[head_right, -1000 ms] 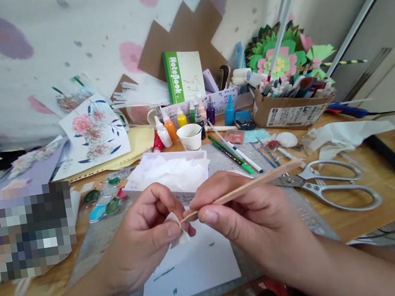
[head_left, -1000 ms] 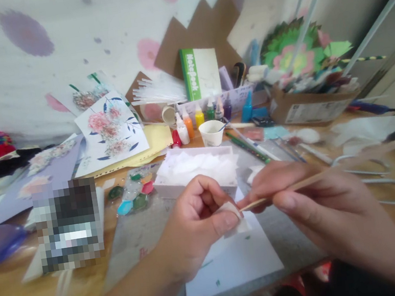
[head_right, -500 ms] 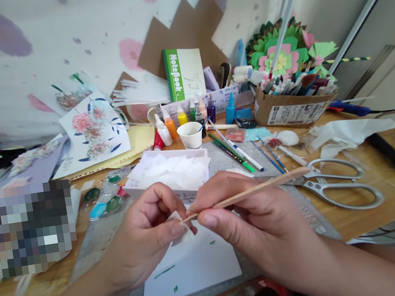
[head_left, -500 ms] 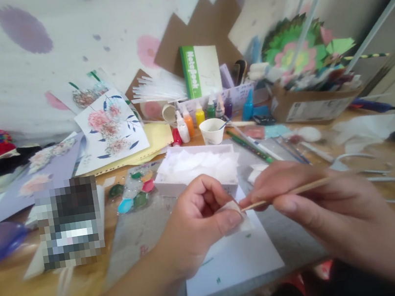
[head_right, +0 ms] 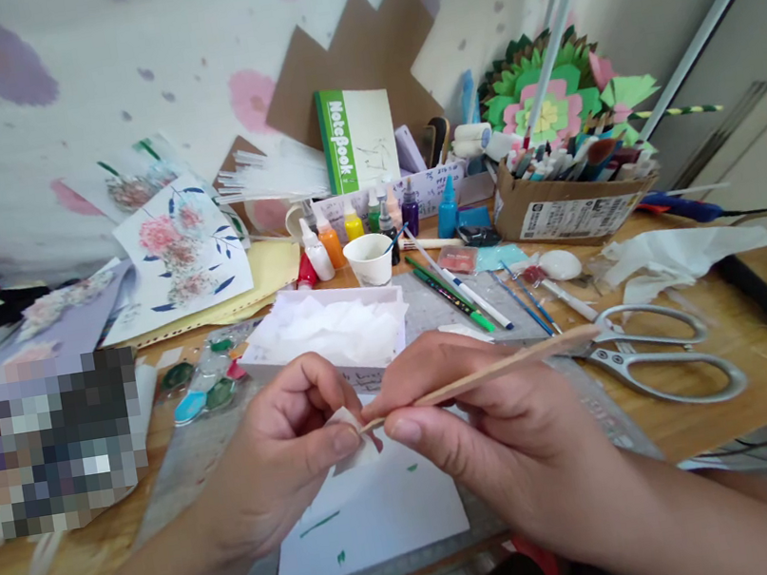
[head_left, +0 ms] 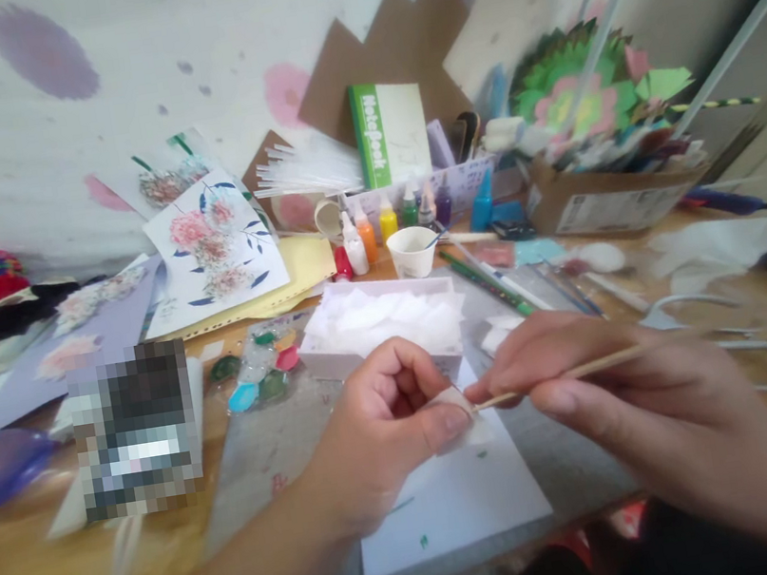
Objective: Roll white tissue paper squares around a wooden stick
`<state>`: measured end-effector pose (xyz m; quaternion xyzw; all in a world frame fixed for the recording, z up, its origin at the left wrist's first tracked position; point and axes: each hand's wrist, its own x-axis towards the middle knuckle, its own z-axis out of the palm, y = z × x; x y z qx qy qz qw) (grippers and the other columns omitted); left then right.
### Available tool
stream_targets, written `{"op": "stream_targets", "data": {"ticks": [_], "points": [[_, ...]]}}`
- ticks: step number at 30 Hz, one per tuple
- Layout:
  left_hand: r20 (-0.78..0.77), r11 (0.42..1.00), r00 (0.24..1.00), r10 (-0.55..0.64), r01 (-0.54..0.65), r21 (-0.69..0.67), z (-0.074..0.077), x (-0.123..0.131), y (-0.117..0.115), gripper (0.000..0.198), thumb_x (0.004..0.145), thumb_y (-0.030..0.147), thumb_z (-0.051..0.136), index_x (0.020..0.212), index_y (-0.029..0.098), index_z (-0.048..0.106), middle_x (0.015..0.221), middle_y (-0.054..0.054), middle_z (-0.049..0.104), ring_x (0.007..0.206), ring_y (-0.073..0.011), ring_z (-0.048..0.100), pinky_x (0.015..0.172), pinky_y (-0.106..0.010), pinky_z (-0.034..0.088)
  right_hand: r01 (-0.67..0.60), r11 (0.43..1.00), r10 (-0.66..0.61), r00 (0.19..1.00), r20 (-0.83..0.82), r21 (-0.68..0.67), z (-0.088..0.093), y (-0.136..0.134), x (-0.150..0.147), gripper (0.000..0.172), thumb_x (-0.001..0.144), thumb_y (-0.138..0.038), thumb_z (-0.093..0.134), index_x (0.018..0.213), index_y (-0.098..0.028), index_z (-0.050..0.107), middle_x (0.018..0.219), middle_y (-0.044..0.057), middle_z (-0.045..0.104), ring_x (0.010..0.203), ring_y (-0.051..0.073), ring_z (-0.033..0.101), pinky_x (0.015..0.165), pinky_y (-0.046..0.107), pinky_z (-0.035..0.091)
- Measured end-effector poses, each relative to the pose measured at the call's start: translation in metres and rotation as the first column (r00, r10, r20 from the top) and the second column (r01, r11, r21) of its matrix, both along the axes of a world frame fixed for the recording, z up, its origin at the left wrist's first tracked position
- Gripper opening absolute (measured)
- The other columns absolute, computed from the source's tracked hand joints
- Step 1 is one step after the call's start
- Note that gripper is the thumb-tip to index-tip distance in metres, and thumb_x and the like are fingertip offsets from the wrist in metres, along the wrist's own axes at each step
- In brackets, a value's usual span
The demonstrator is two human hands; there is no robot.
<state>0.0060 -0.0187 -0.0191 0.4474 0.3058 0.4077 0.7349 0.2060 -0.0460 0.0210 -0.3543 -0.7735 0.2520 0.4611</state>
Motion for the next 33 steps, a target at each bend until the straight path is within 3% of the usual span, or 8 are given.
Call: {"op": "stream_targets", "data": {"ticks": [15, 19, 21, 23, 25, 26, 29, 33], "points": [[-0.023, 0.991, 0.994, 0.110, -0.108, 0.082, 0.000, 0.001, 0.002, 0.023, 0.075, 0.024, 0.083, 0.082, 0.019, 0.062, 0.072, 0.005, 0.062, 0.066, -0.0069, 0.054, 0.063, -0.018, 0.043, -0.014, 0.997, 0.014, 1.000, 0.004, -0.077, 0.003, 0.003, -0.003, 0.012, 0.092, -0.022, 0.063, 0.083, -0.023, 0.071, 0.079, 0.002, 0.075, 0.074, 0.016, 0.072, 0.063, 0.023, 0.057], [-0.108, 0.976, 0.984, 0.144, -0.123, 0.177, 0.001, -0.001, 0.001, 0.018, 0.081, 0.027, 0.077, 0.086, 0.021, 0.062, 0.078, 0.002, 0.062, 0.072, -0.0106, 0.055, 0.066, -0.022, 0.045, -0.003, 0.995, -0.003, 0.999, -0.052, -0.099, 0.002, 0.004, -0.005, 0.011, 0.091, -0.021, 0.065, 0.084, -0.022, 0.072, 0.079, 0.001, 0.075, 0.075, 0.015, 0.072, 0.065, 0.021, 0.057], [-0.174, 0.912, 0.951, 0.257, -0.180, 0.368, 0.003, -0.003, -0.001, 0.009, 0.086, 0.025, 0.071, 0.089, 0.022, 0.062, 0.083, 0.001, 0.061, 0.078, -0.0123, 0.056, 0.071, -0.024, 0.045, 0.008, 0.994, -0.021, 0.993, -0.112, -0.113, 0.000, 0.005, -0.005, 0.011, 0.091, -0.024, 0.066, 0.084, -0.023, 0.074, 0.079, 0.001, 0.075, 0.076, 0.014, 0.071, 0.066, 0.021, 0.058], [-0.186, 0.761, 0.895, 0.405, -0.217, 0.612, 0.005, -0.005, -0.003, 0.004, 0.088, 0.021, 0.066, 0.089, 0.023, 0.062, 0.085, 0.001, 0.058, 0.081, -0.0128, 0.054, 0.075, -0.025, 0.044, 0.028, 0.992, -0.048, 0.986, -0.161, -0.126, -0.002, 0.006, -0.006, 0.012, 0.092, -0.025, 0.067, 0.084, -0.024, 0.075, 0.078, 0.000, 0.074, 0.074, 0.014, 0.070, 0.065, 0.021, 0.058], [-0.196, 0.643, 0.870, 0.453, -0.166, 0.748, 0.006, -0.007, -0.005, 0.006, 0.087, 0.021, 0.067, 0.086, 0.023, 0.062, 0.082, 0.002, 0.056, 0.079, -0.0129, 0.054, 0.075, -0.026, 0.043, 0.040, 0.991, -0.063, 0.982, -0.177, -0.131, -0.004, 0.008, -0.007, 0.012, 0.092, -0.026, 0.066, 0.083, -0.024, 0.075, 0.077, 0.000, 0.074, 0.073, 0.014, 0.070, 0.063, 0.022, 0.057], [-0.226, 0.635, 0.872, 0.434, -0.118, 0.764, 0.006, -0.007, -0.005, 0.009, 0.086, 0.023, 0.070, 0.087, 0.023, 0.061, 0.082, 0.002, 0.057, 0.079, -0.0134, 0.055, 0.074, -0.026, 0.043, 0.041, 0.991, -0.062, 0.982, -0.176, -0.124, -0.004, 0.009, -0.007, 0.012, 0.092, -0.025, 0.066, 0.084, -0.024, 0.075, 0.077, 0.001, 0.074, 0.073, 0.014, 0.070, 0.063, 0.022, 0.057], [-0.348, 0.701, 0.861, 0.371, -0.014, 0.713, 0.004, -0.004, -0.005, 0.021, 0.079, 0.031, 0.077, 0.087, 0.022, 0.060, 0.083, 0.001, 0.061, 0.079, -0.0160, 0.058, 0.073, -0.029, 0.045, 0.035, 0.995, -0.048, 0.989, -0.140, -0.098, -0.005, 0.011, -0.011, 0.012, 0.092, -0.023, 0.065, 0.083, -0.022, 0.074, 0.078, 0.002, 0.075, 0.076, 0.016, 0.072, 0.064, 0.023, 0.057], [-0.421, 0.730, 0.812, 0.405, -0.009, 0.683, 0.004, -0.002, -0.004, 0.018, 0.081, 0.031, 0.073, 0.081, 0.021, 0.059, 0.078, 0.000, 0.063, 0.075, -0.0167, 0.059, 0.070, -0.030, 0.045, 0.067, 0.993, -0.077, 0.992, -0.101, -0.095, -0.006, 0.013, -0.014, 0.012, 0.091, -0.022, 0.065, 0.082, -0.021, 0.073, 0.077, 0.002, 0.075, 0.073, 0.016, 0.071, 0.060, 0.024, 0.056]]}}
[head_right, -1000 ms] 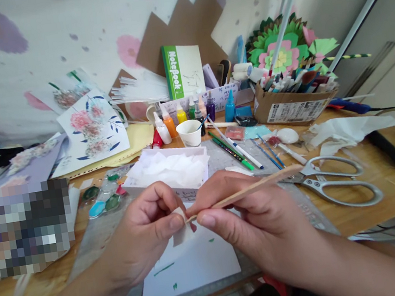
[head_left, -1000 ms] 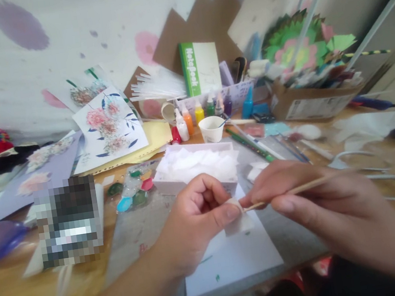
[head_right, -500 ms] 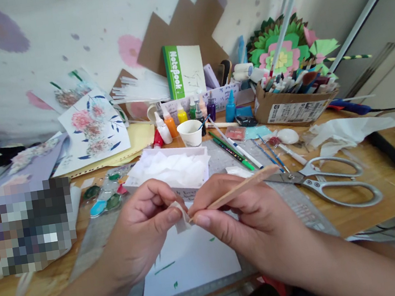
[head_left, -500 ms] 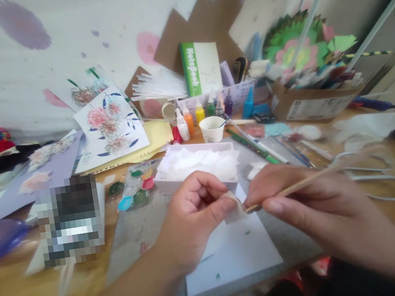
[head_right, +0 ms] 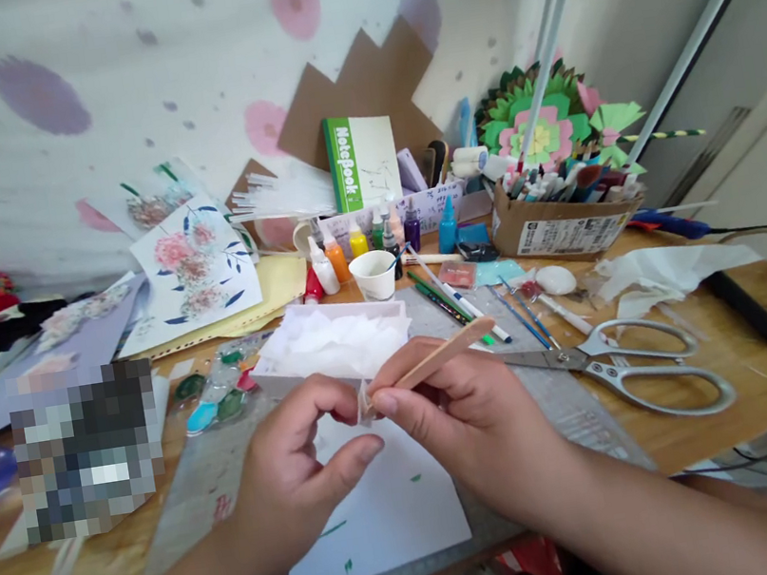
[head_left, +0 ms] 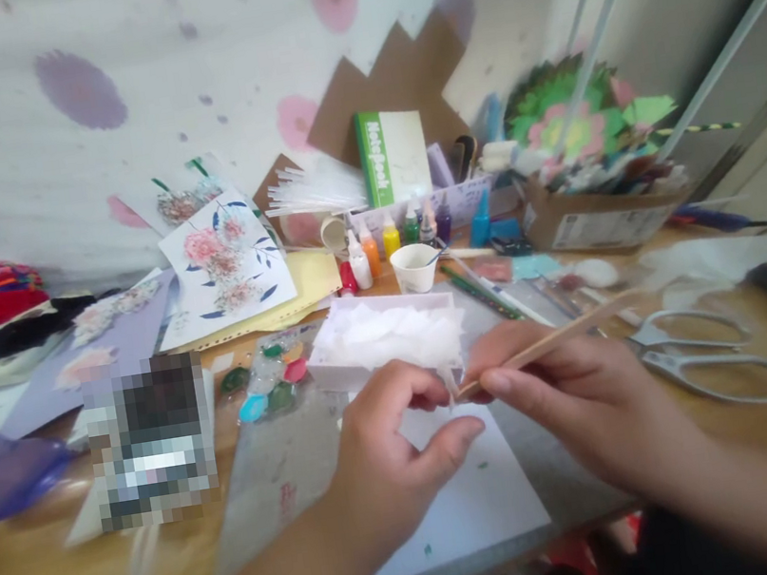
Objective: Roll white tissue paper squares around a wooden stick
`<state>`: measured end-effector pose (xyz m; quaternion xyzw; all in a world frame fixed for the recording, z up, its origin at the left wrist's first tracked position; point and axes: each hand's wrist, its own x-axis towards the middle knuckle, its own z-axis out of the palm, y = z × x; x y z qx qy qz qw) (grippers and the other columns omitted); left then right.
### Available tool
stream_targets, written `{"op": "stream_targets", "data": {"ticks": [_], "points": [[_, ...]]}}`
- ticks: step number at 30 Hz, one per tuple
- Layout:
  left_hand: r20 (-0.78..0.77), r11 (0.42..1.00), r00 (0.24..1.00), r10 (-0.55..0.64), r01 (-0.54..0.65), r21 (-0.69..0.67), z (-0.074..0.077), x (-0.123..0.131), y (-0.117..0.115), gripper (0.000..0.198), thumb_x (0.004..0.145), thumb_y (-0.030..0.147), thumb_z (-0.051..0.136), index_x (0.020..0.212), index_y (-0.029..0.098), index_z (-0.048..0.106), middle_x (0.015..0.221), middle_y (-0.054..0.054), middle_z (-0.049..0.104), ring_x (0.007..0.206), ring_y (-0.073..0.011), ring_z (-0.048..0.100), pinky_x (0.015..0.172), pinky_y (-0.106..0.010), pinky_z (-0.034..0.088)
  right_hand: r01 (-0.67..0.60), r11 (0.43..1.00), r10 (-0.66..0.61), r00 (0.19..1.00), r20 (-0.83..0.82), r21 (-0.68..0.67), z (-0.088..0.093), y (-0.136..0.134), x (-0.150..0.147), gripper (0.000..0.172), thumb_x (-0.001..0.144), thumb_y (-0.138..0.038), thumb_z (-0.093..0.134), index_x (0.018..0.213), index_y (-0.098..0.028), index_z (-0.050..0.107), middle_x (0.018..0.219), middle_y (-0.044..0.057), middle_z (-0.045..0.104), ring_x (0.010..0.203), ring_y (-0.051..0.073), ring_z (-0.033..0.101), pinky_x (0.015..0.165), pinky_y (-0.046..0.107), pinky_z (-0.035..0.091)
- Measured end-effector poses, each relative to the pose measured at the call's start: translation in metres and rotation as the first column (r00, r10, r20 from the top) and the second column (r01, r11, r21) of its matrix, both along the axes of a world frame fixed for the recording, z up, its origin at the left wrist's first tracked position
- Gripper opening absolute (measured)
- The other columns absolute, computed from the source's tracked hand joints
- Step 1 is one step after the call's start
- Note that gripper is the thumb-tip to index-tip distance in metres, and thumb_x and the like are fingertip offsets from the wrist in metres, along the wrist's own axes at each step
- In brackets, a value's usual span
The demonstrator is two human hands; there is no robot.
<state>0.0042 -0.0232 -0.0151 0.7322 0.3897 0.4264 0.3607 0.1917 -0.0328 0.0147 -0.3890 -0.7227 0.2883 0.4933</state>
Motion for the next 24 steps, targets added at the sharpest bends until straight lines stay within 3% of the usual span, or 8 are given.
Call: {"op": "stream_targets", "data": {"ticks": [7, 15, 18, 20, 24], "points": [[0.024, 0.996, 0.999, 0.044, -0.043, -0.073, 0.003, -0.003, 0.005, 0.013, 0.088, 0.023, 0.059, 0.074, 0.020, 0.059, 0.071, 0.000, 0.061, 0.070, -0.0159, 0.056, 0.066, -0.029, 0.043, -0.025, 0.999, 0.024, 0.999, -0.046, -0.026, 0.001, 0.006, 0.002, 0.012, 0.090, -0.022, 0.065, 0.082, -0.021, 0.074, 0.075, 0.001, 0.074, 0.070, 0.015, 0.070, 0.061, 0.023, 0.058], [0.049, 0.959, 0.960, 0.274, -0.269, -0.093, 0.012, -0.016, 0.027, 0.016, 0.083, 0.023, 0.063, 0.068, 0.020, 0.060, 0.064, 0.002, 0.058, 0.063, -0.0153, 0.051, 0.061, -0.027, 0.038, 0.098, 0.981, -0.123, 0.981, -0.151, -0.166, -0.013, 0.030, 0.017, 0.023, 0.089, -0.039, 0.068, 0.076, -0.021, 0.074, 0.075, 0.002, 0.074, 0.064, 0.016, 0.071, 0.059, 0.027, 0.061], [-0.002, 0.939, 0.939, 0.343, -0.343, 0.017, 0.015, -0.023, 0.035, 0.017, 0.085, 0.023, 0.060, 0.069, 0.021, 0.058, 0.065, 0.002, 0.058, 0.063, -0.0159, 0.052, 0.061, -0.028, 0.038, 0.164, 0.966, -0.188, 0.976, -0.107, -0.200, -0.014, 0.042, 0.014, 0.025, 0.088, -0.042, 0.066, 0.078, -0.020, 0.073, 0.075, 0.003, 0.076, 0.065, 0.018, 0.073, 0.060, 0.029, 0.063], [-0.062, 0.912, 0.919, 0.388, -0.374, 0.167, 0.016, -0.028, 0.041, 0.017, 0.087, 0.023, 0.058, 0.071, 0.021, 0.058, 0.069, 0.001, 0.061, 0.067, -0.0173, 0.055, 0.065, -0.029, 0.040, 0.205, 0.959, -0.222, 0.973, -0.068, -0.195, -0.012, 0.048, 0.010, 0.022, 0.088, -0.038, 0.066, 0.079, -0.020, 0.073, 0.073, 0.003, 0.076, 0.065, 0.019, 0.074, 0.060, 0.030, 0.062], [-0.248, 0.827, 0.842, 0.478, -0.337, 0.451, 0.010, -0.038, 0.053, 0.015, 0.090, 0.023, 0.057, 0.076, 0.022, 0.062, 0.082, -0.003, 0.069, 0.083, -0.0222, 0.062, 0.079, -0.037, 0.042, 0.285, 0.946, -0.281, 0.959, 0.047, -0.154, -0.011, 0.058, 0.002, 0.013, 0.082, -0.028, 0.068, 0.073, -0.021, 0.075, 0.080, 0.004, 0.079, 0.071, 0.021, 0.073, 0.064, 0.033, 0.058]]}}
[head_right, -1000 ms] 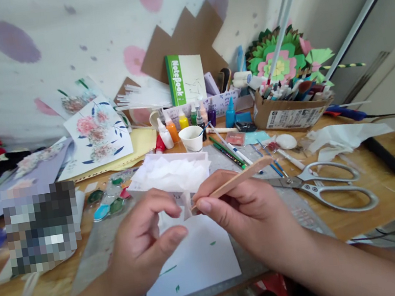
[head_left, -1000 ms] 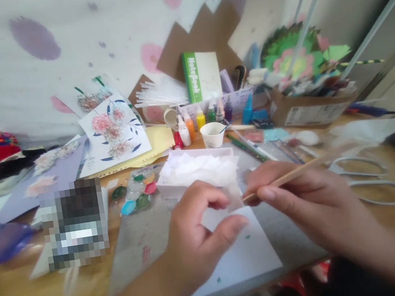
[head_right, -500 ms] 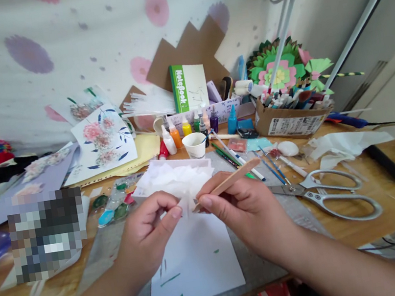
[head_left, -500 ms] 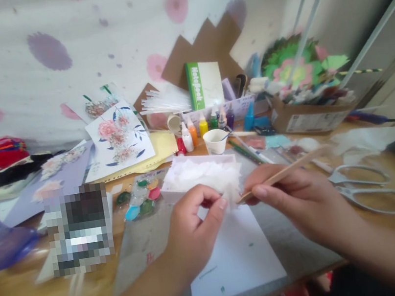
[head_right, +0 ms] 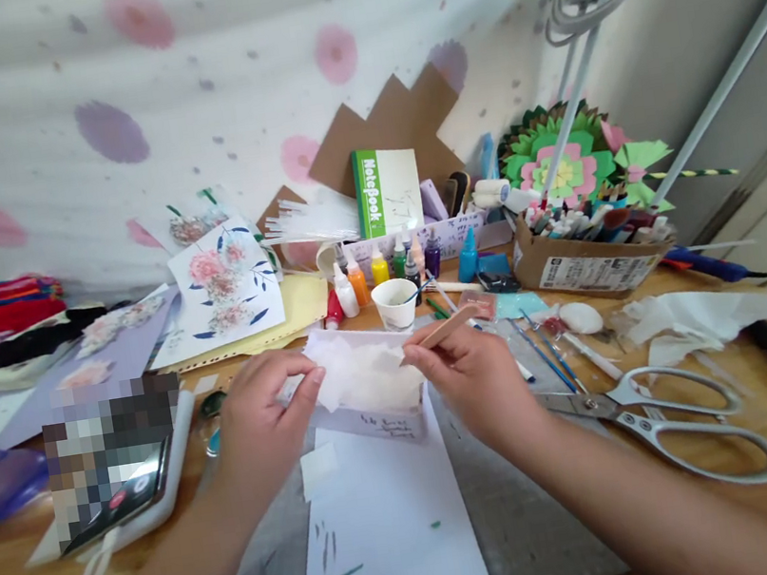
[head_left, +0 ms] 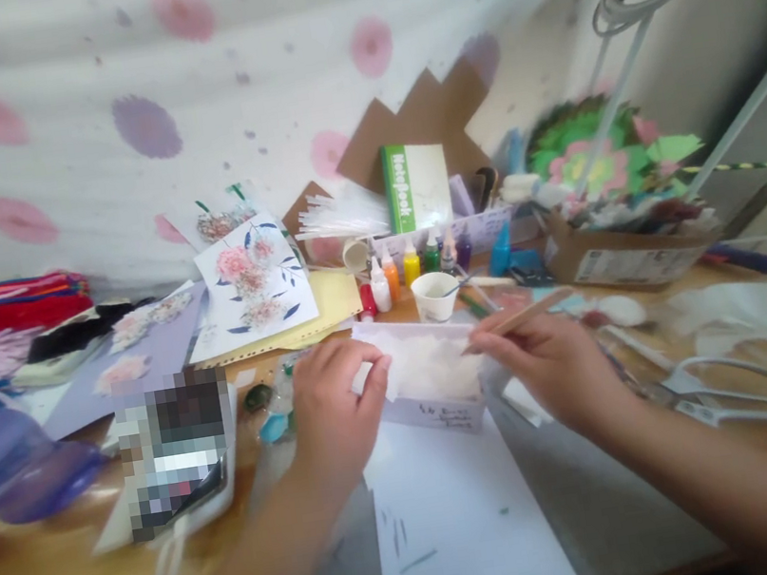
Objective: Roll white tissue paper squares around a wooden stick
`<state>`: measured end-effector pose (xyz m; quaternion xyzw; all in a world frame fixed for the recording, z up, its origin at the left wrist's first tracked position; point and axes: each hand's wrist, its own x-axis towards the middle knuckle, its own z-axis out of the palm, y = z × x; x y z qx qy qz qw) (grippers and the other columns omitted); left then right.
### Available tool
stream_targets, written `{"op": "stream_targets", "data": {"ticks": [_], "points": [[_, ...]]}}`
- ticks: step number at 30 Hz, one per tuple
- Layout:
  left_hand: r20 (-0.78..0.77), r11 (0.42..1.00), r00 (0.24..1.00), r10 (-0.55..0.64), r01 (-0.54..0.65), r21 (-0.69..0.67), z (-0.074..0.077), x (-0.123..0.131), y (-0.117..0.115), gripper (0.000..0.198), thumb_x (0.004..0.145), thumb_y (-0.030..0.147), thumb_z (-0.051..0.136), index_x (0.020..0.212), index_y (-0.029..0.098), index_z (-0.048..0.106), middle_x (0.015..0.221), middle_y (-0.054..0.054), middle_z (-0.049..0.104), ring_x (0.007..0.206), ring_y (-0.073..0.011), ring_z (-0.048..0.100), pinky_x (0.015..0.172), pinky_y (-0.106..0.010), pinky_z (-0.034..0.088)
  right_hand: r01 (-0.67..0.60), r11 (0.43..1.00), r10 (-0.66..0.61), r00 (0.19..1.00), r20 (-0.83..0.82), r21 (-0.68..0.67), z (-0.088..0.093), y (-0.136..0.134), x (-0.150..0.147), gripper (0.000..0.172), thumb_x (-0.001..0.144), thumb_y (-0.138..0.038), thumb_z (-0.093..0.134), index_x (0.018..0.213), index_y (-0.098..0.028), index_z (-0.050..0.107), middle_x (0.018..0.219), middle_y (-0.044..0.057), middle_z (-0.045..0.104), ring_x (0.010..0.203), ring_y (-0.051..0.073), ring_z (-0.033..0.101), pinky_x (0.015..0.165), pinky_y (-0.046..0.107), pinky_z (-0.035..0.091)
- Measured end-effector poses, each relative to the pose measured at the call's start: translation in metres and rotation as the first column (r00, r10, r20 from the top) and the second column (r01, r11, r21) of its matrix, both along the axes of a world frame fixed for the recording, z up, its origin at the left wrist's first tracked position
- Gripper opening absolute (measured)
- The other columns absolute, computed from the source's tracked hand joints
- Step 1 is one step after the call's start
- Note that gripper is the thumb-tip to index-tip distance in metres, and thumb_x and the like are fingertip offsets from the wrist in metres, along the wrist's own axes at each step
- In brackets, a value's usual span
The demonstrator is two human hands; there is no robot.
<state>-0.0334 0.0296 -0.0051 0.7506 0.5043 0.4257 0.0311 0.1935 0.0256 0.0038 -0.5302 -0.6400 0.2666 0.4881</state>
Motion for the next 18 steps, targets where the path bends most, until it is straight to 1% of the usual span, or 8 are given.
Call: {"op": "stream_targets", "data": {"ticks": [2, 4, 7, 9, 12, 14, 16, 18], "points": [[-0.110, 1.000, 0.994, 0.021, -0.020, 0.008, -0.005, -0.003, 0.005, 0.015, 0.090, 0.023, 0.057, 0.079, 0.023, 0.066, 0.087, -0.004, 0.071, 0.089, -0.0242, 0.063, 0.083, -0.040, 0.042, 0.016, 1.000, -0.016, 0.999, 0.048, 0.008, -0.002, 0.004, 0.000, 0.011, 0.079, -0.026, 0.070, 0.070, -0.022, 0.076, 0.084, 0.004, 0.080, 0.075, 0.023, 0.073, 0.067, 0.034, 0.057], [-0.163, 1.000, 0.987, -0.002, -0.001, -0.017, -0.009, -0.004, 0.008, 0.015, 0.091, 0.024, 0.056, 0.085, 0.023, 0.070, 0.094, -0.005, 0.073, 0.094, -0.0255, 0.064, 0.086, -0.042, 0.043, 0.033, 0.999, -0.034, 0.997, 0.067, 0.010, -0.004, 0.006, 0.003, 0.011, 0.078, -0.026, 0.069, 0.070, -0.022, 0.076, 0.082, 0.004, 0.080, 0.073, 0.023, 0.072, 0.064, 0.034, 0.055], [-0.173, 0.992, 0.978, -0.116, 0.106, -0.065, -0.013, -0.002, 0.010, 0.020, 0.093, 0.027, 0.053, 0.099, 0.024, 0.072, 0.103, -0.007, 0.074, 0.100, -0.0260, 0.064, 0.091, -0.043, 0.044, 0.070, 0.997, -0.070, 0.996, 0.053, 0.016, -0.006, 0.005, 0.011, 0.015, 0.082, -0.031, 0.067, 0.074, -0.022, 0.076, 0.076, 0.004, 0.078, 0.068, 0.022, 0.071, 0.057, 0.032, 0.053], [-0.165, 0.984, 0.971, -0.174, 0.164, -0.076, -0.012, -0.001, 0.009, 0.023, 0.094, 0.025, 0.050, 0.102, 0.023, 0.071, 0.104, -0.007, 0.074, 0.101, -0.0257, 0.063, 0.092, -0.044, 0.044, 0.090, 0.996, -0.091, 0.995, 0.031, 0.024, -0.006, 0.002, 0.018, 0.017, 0.085, -0.035, 0.066, 0.079, -0.022, 0.076, 0.078, 0.004, 0.077, 0.072, 0.023, 0.071, 0.058, 0.032, 0.053], [-0.120, 0.982, 0.976, -0.183, 0.175, -0.073, -0.003, -0.004, 0.006, 0.019, 0.092, 0.023, 0.050, 0.097, 0.022, 0.068, 0.099, -0.008, 0.071, 0.100, -0.0257, 0.062, 0.092, -0.044, 0.045, 0.119, 0.992, -0.119, 0.993, -0.013, 0.033, -0.004, -0.007, 0.027, 0.019, 0.086, -0.038, 0.065, 0.081, -0.022, 0.074, 0.085, 0.005, 0.077, 0.086, 0.026, 0.072, 0.069, 0.035, 0.055], [-0.127, 0.970, 0.968, -0.216, 0.198, -0.143, 0.006, -0.009, 0.005, 0.013, 0.087, 0.025, 0.058, 0.096, 0.022, 0.067, 0.104, -0.008, 0.068, 0.104, -0.0262, 0.060, 0.095, -0.044, 0.045, 0.138, 0.990, -0.137, 0.990, -0.047, 0.040, -0.002, -0.015, 0.034, 0.021, 0.085, -0.041, 0.067, 0.080, -0.023, 0.074, 0.087, 0.005, 0.078, 0.093, 0.028, 0.072, 0.078, 0.039, 0.056], [-0.208, 0.937, 0.932, -0.296, 0.241, -0.252, 0.015, -0.016, 0.002, 0.019, 0.081, 0.024, 0.065, 0.099, 0.024, 0.066, 0.114, -0.007, 0.065, 0.112, -0.0274, 0.057, 0.100, -0.047, 0.042, 0.151, 0.987, -0.147, 0.986, -0.074, 0.048, -0.001, -0.023, 0.041, 0.022, 0.083, -0.045, 0.069, 0.079, -0.024, 0.075, 0.087, 0.005, 0.078, 0.094, 0.029, 0.072, 0.083, 0.042, 0.055], [-0.324, 0.909, 0.874, -0.363, 0.257, -0.328, 0.021, -0.020, -0.001, 0.031, 0.077, 0.020, 0.068, 0.107, 0.026, 0.066, 0.121, -0.006, 0.063, 0.119, -0.0292, 0.052, 0.105, -0.049, 0.037, 0.156, 0.986, -0.150, 0.984, -0.093, 0.053, 0.000, -0.030, 0.050, 0.024, 0.081, -0.047, 0.070, 0.077, -0.025, 0.075, 0.085, 0.004, 0.078, 0.090, 0.028, 0.072, 0.083, 0.042, 0.055]]}}
